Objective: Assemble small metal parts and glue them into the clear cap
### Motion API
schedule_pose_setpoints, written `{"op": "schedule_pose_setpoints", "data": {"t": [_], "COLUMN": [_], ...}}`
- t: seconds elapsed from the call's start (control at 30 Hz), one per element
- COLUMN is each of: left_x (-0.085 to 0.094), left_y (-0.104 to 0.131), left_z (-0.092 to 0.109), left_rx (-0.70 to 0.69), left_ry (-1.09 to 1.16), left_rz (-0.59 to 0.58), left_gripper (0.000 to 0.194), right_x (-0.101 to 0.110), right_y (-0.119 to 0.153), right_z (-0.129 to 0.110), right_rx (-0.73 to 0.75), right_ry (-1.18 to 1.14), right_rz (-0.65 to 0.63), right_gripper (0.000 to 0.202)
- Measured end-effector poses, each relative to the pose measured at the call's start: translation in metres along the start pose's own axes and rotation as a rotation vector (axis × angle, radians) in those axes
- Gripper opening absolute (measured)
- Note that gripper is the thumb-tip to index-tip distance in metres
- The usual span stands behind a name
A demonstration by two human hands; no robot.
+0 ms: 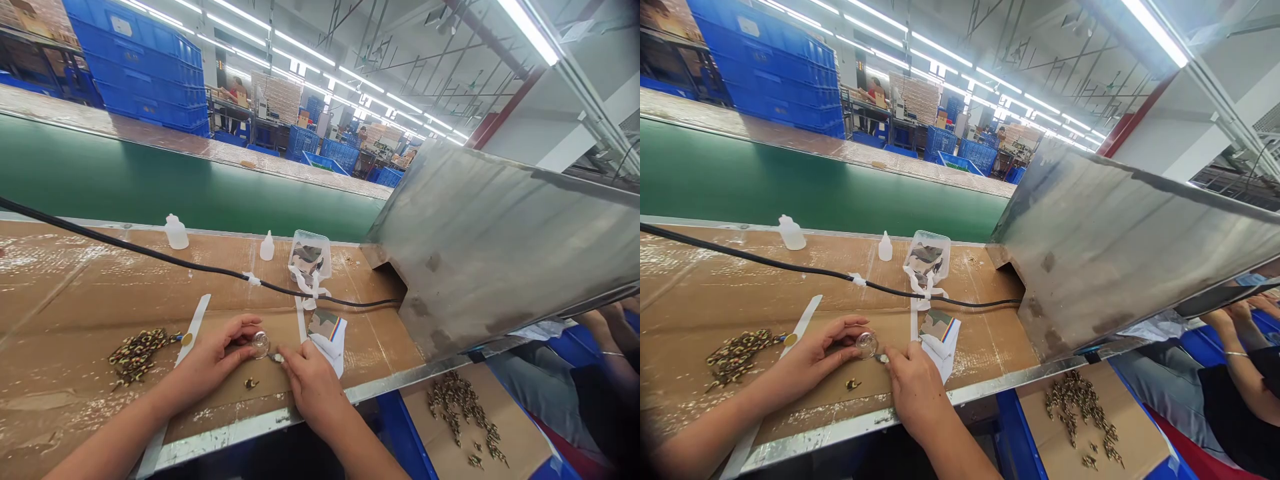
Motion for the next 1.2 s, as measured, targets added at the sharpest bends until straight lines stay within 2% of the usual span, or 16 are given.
{"op": "schedule_pose_setpoints", "data": {"t": [0.4, 0.8, 1.2], "left_x": [-0.001, 0.0, 0.0], "left_y": [0.0, 0.001, 0.0], "left_z": [0.002, -0.007, -0.003], "left_rx": [0.025, 0.007, 0.014], "left_ry": [0.015, 0.004, 0.007], "left_rz": [-0.02, -0.04, -0.031], "left_gripper": [0.036, 0.038, 0.036], "right_x": [0.0, -0.008, -0.01], "right_y": [0.001, 0.005, 0.001], "right_z": [0.002, 0.004, 0.002], "right_rx": [0.006, 0.03, 0.049], "right_ry": [-0.022, 0.076, 0.124], "right_rz": [0.02, 0.05, 0.044], "right_gripper": [0.03, 0.034, 0.036]}}
Point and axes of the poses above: each hand's wrist, its own y-axis away from the middle knuckle, its own x-axis out of the back of the hand, z = x × y, the point moved 5 cm from there along -y, towards the middle knuckle, and after that the axes turned 1 degree about x, right-handed, at the moved point
